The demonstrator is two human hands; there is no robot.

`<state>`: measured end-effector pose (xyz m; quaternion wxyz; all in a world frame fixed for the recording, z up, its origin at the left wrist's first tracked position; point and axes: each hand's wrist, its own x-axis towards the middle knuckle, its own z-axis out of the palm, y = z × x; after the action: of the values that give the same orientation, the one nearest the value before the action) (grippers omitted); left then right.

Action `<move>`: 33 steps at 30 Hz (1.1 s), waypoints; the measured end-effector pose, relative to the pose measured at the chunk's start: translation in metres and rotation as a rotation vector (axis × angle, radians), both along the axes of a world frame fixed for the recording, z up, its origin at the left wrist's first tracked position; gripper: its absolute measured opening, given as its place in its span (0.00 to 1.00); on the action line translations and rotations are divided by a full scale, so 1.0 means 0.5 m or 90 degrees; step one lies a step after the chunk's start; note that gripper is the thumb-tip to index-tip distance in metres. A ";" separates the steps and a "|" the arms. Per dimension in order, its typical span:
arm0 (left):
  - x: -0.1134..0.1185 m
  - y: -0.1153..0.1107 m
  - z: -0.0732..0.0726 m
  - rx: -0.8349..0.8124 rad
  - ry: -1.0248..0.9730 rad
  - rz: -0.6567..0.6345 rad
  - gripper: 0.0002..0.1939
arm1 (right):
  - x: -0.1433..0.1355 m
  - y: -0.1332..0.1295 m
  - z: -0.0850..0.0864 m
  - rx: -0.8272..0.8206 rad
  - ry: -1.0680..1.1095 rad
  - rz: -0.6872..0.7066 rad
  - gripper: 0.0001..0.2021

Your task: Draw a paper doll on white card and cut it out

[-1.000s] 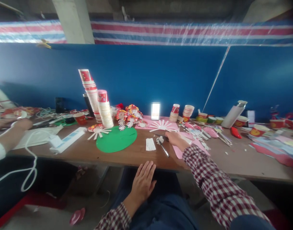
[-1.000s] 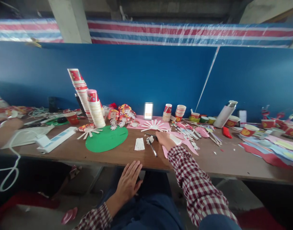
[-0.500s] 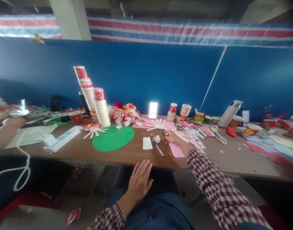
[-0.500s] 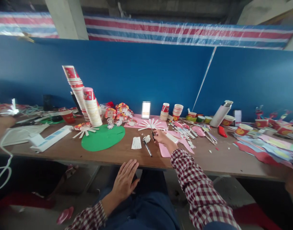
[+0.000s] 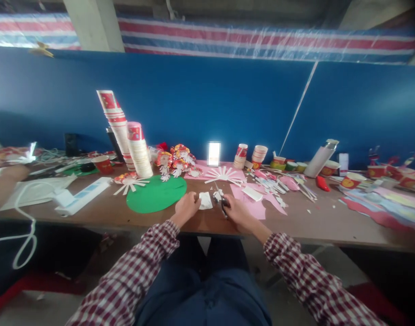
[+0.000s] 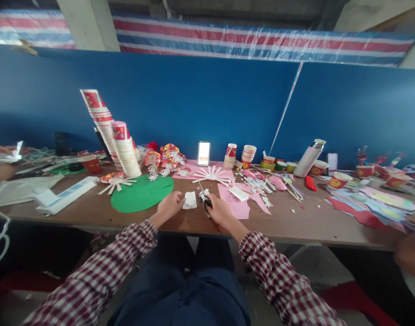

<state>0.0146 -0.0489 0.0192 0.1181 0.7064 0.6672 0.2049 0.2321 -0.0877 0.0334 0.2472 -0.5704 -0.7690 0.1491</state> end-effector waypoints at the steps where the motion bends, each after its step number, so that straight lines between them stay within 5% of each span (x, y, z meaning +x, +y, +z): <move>1: 0.007 0.006 0.002 -0.017 0.001 0.008 0.17 | 0.001 -0.005 -0.001 0.001 -0.020 -0.008 0.12; 9: 0.061 0.025 0.022 -0.098 0.002 0.099 0.37 | -0.012 -0.010 -0.013 -0.015 -0.109 -0.082 0.13; 16: 0.067 0.055 0.020 -0.145 -0.051 0.098 0.36 | -0.019 -0.007 -0.011 -0.024 -0.120 -0.106 0.11; 24: 0.055 0.080 0.014 -0.187 -0.163 0.063 0.19 | -0.024 -0.015 -0.014 -0.019 -0.121 -0.125 0.12; 33: 0.037 0.092 -0.004 -0.232 -0.253 0.039 0.19 | -0.026 -0.018 -0.022 -0.002 -0.122 -0.142 0.12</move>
<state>0.0333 -0.0031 0.0170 0.3656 0.5990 0.6778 0.2194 0.2189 -0.0968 0.0225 0.1873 -0.6642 -0.7207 0.0667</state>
